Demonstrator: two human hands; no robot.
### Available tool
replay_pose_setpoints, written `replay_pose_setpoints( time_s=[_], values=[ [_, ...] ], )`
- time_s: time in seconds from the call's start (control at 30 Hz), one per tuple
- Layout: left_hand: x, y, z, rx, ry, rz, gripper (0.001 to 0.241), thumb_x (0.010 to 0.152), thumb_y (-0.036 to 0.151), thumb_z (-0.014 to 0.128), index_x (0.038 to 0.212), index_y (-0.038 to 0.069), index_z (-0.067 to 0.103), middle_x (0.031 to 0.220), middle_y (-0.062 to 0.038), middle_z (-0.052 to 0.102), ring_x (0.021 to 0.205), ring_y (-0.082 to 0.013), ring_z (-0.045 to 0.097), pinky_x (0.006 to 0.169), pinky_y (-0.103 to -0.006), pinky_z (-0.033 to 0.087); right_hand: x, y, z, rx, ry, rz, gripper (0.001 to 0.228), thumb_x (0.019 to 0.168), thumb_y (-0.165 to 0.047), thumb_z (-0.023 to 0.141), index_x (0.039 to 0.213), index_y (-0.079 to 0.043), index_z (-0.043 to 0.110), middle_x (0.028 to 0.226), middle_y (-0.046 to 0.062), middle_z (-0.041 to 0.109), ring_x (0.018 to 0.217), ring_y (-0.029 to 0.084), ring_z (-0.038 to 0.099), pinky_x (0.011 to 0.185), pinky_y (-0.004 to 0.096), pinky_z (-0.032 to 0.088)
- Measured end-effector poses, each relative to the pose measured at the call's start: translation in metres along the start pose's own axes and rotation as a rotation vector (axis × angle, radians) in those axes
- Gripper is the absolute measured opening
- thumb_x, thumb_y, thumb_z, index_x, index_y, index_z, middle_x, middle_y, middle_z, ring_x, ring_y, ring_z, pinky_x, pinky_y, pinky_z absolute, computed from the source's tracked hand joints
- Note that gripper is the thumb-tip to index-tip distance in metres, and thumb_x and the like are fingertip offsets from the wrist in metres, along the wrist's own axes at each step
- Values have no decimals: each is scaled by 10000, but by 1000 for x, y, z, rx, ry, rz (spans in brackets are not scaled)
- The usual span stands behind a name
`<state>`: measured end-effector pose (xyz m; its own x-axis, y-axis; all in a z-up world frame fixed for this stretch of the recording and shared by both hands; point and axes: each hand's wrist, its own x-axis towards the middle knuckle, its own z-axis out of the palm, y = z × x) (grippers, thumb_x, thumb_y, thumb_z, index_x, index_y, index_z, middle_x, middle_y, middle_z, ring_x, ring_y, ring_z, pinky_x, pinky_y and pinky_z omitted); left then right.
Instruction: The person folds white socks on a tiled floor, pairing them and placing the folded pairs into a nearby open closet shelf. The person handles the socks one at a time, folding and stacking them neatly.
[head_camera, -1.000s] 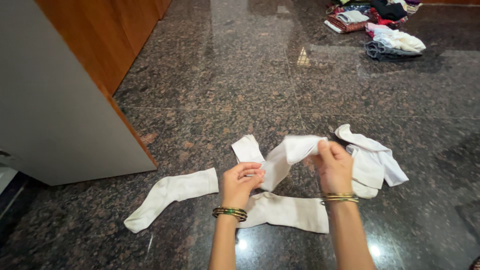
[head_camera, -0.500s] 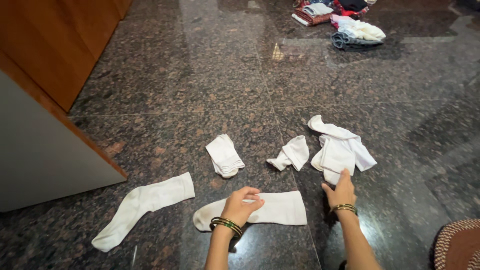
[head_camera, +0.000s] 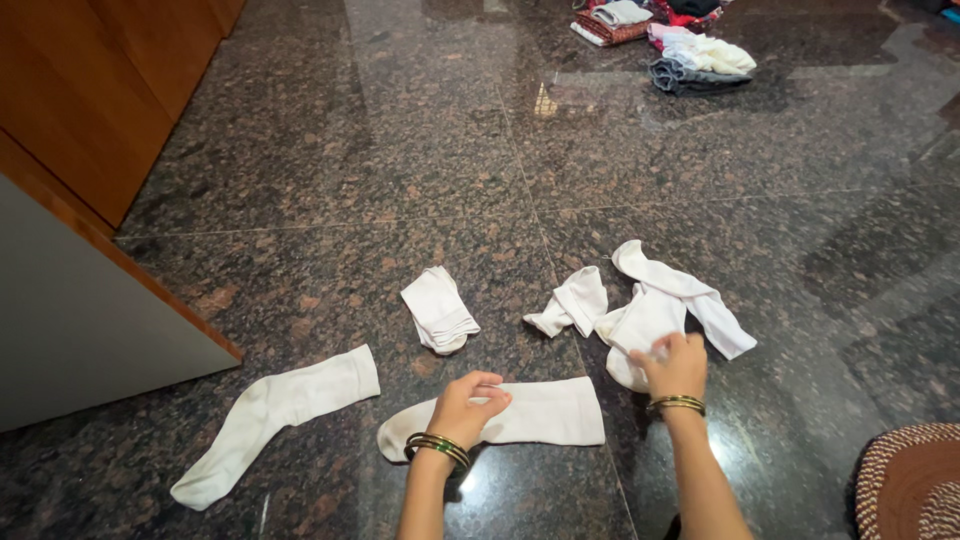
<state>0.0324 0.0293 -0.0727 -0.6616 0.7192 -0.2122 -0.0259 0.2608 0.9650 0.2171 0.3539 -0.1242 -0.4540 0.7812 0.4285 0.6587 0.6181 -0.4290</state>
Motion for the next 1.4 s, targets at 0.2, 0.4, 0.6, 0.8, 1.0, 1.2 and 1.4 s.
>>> replay_pose_setpoints(
  time_s=[0.2,0.4,0.6,0.8,1.0,1.2,1.4],
  values=[
    [-1,4,-4,-51,-13,-6,400,817,218,785,1162,30,705,1010,-80,782,823,-128,694,749,-278,549,10,10,25,-167,-92,27,424,820,-347,799,1193,-155,739,1195,192,691,1018,439,651,841,540,531],
    [1,0,-6,-54,-1,-8,387,818,201,783,1157,30,712,1007,-77,785,835,-125,700,748,-264,548,39,58,-15,1515,-27,552,428,1014,-237,570,1416,-91,551,1449,71,630,1306,260,642,1041,444,515],
    [6,-8,-5,-85,-10,-16,376,826,192,774,1155,23,710,1005,-81,788,871,-133,703,738,-268,543,48,22,-83,1843,-142,503,463,1078,-437,415,1431,-170,550,1417,43,629,1219,248,668,959,449,567],
    [-4,23,-1,-130,-19,18,447,800,204,802,1202,40,694,1108,-109,761,911,-147,708,789,-287,558,72,-59,-100,1491,-534,446,440,1021,-327,558,1309,3,597,1164,112,724,970,200,728,777,340,606],
    [-26,99,-10,-41,181,522,969,602,234,932,1443,73,478,1546,-157,407,1415,-253,374,1121,-392,312,59,-158,-143,1575,-1052,131,422,961,-177,677,1304,60,612,1123,149,737,936,192,722,804,331,582],
    [-49,134,-35,-244,-245,404,619,729,185,905,1260,-26,667,1365,-254,641,1225,-288,571,1041,-410,456,64,-196,-166,1696,-945,150,428,894,-120,717,1282,34,621,1110,127,736,943,187,727,854,335,581],
    [-45,108,-51,-32,-187,41,670,700,174,918,1254,-12,589,1154,-112,707,1013,-175,697,875,-325,564,68,-199,-150,1050,-695,230,364,841,-85,757,1183,30,710,1045,130,760,880,191,721,801,311,567]
  ],
)
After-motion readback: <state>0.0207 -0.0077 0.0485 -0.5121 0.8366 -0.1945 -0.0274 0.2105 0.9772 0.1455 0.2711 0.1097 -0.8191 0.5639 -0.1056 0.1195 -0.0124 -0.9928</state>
